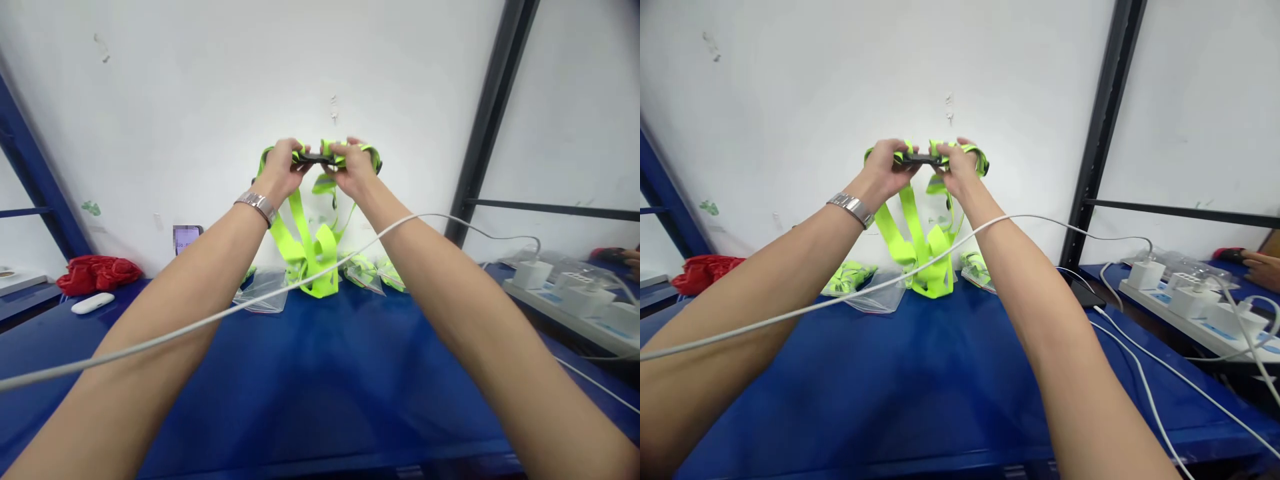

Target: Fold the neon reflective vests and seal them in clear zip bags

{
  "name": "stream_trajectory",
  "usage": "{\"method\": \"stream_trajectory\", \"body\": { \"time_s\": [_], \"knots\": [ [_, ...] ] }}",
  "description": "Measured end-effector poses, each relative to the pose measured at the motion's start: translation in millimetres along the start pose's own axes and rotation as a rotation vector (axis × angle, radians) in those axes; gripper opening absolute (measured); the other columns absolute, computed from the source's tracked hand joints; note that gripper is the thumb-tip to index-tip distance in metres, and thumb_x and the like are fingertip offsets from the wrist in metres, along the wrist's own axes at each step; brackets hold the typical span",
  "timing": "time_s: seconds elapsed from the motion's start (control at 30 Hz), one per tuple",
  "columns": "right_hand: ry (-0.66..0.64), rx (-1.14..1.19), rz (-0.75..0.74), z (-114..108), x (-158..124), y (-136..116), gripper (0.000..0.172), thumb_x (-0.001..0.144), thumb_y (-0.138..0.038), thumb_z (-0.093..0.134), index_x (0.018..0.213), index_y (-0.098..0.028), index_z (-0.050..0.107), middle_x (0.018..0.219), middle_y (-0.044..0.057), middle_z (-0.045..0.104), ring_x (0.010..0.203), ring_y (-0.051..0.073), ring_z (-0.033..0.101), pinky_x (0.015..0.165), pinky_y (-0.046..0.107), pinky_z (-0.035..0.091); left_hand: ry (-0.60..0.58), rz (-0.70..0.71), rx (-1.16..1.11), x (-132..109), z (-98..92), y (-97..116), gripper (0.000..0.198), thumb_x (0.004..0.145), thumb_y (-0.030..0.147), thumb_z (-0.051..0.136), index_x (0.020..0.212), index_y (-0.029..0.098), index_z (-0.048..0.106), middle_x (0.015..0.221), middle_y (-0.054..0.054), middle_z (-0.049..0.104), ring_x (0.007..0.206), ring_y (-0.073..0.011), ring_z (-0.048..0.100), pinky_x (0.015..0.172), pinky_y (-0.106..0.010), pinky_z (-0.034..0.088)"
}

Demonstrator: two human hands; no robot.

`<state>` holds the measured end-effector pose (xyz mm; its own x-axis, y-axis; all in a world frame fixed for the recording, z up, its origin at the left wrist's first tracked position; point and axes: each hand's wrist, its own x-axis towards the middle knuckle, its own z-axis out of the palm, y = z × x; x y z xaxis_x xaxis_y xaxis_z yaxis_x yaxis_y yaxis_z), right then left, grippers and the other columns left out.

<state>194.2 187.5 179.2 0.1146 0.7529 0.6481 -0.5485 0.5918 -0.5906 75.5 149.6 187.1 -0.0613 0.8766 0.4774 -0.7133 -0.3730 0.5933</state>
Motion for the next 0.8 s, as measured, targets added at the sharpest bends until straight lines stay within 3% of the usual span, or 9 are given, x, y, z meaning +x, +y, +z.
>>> {"method": "stream_trajectory", "body": {
  "time_s": [0.03, 0.13, 0.2, 0.3, 0.4, 0.5, 0.63, 0.8],
  "knots": [
    [-0.081, 0.015, -0.093, 0.9, 6.6, -4.8, 0.02, 0.079, -0.011, 0.058, 0.082, -0.022, 0.041, 0.082, -0.009, 0.055, 0.083, 0.007, 0.061, 0.072, 0.027, 0.053, -0.073, -0.005, 0.024, 6.1, 1.6, 4.1, 0.025, 0.066, -0.005, 0.049, 0.072, 0.019, 0.045, 0.084, -0.007, 0.058, 0.087, -0.0195, 0.06, 0.079, -0.034, 0.051],
    [-0.162, 0.016, -0.15, 0.4, -0.1, -15.9, 0.014, 0.085, -0.016, 0.054, 0.091, -0.025, 0.044, 0.086, -0.013, 0.055, 0.091, 0.002, 0.06, 0.073, 0.02, 0.047, -0.293, 0.056, 0.111, 1.1, -0.3, 14.0, 0.027, 0.072, -0.003, 0.05, 0.073, 0.024, 0.052, 0.084, -0.001, 0.063, 0.092, -0.0167, 0.059, 0.083, -0.03, 0.05],
    [-0.152, -0.012, -0.182, -3.0, -29.5, -15.8, 0.039, 0.071, -0.019, 0.072, 0.095, -0.029, 0.043, 0.084, -0.01, 0.058, 0.091, 0.012, 0.063, 0.065, 0.025, 0.053, -0.329, 0.082, 0.164, -23.0, -11.3, 12.5, 0.024, 0.075, -0.001, 0.054, 0.073, 0.023, 0.057, 0.083, 0.0, 0.064, 0.092, -0.0151, 0.059, 0.086, -0.028, 0.049],
    [-0.095, -0.08, -0.021, -13.5, -102.8, -1.8, 0.054, 0.055, -0.018, 0.081, 0.092, -0.027, 0.042, 0.08, -0.007, 0.058, 0.083, 0.016, 0.064, 0.067, 0.028, 0.053, -0.151, 0.022, 0.235, -83.2, -44.9, -3.8, 0.01, 0.069, 0.002, 0.065, 0.073, 0.011, 0.063, 0.08, -0.003, 0.065, 0.085, -0.0133, 0.061, 0.084, -0.025, 0.048],
    [-0.007, -0.172, 0.201, -31.0, -184.6, 21.7, 0.058, 0.051, -0.021, 0.082, 0.093, -0.025, 0.042, 0.078, -0.005, 0.058, 0.074, 0.016, 0.062, 0.066, 0.03, 0.051, 0.117, -0.203, 0.347, -151.3, -90.6, -26.4, 0.019, 0.062, 0.011, 0.076, 0.079, 0.008, 0.068, 0.084, -0.006, 0.069, 0.082, -0.0167, 0.063, 0.079, -0.028, 0.05],
    [0.077, -0.262, 0.374, -50.8, -245.2, 42.8, 0.058, 0.051, -0.023, 0.081, 0.094, -0.024, 0.042, 0.078, -0.005, 0.057, 0.073, 0.016, 0.06, 0.066, 0.029, 0.047, 0.121, -0.368, 0.428, -201.2, -131.4, -43.2, 0.036, 0.062, 0.021, 0.08, 0.095, 0.012, 0.069, 0.097, -0.007, 0.071, 0.096, -0.0221, 0.064, 0.086, -0.032, 0.05],
    [0.078, -0.434, 0.419, -67.4, -276.2, 57.6, 0.048, 0.057, -0.024, 0.075, 0.092, -0.023, 0.043, 0.079, -0.005, 0.054, 0.074, 0.015, 0.054, 0.064, 0.026, 0.043, 0.064, -0.358, 0.508, -224.7, -158.5, -54.5, 0.048, 0.064, 0.025, 0.08, 0.108, 0.017, 0.064, 0.113, -0.007, 0.068, 0.107, -0.0227, 0.062, 0.095, -0.035, 0.046],
    [0.083, -0.624, 0.26, -74.4, -272.3, 64.1, 0.037, 0.063, -0.024, 0.068, 0.089, -0.023, 0.043, 0.08, -0.004, 0.051, 0.074, 0.016, 0.051, 0.065, 0.027, 0.042, 0.111, -0.262, 0.593, -222.0, -160.7, -66.2, 0.046, 0.066, 0.026, 0.076, 0.108, 0.014, 0.062, 0.11, -0.009, 0.068, 0.105, -0.0235, 0.062, 0.097, -0.038, 0.045]
  ]
}}
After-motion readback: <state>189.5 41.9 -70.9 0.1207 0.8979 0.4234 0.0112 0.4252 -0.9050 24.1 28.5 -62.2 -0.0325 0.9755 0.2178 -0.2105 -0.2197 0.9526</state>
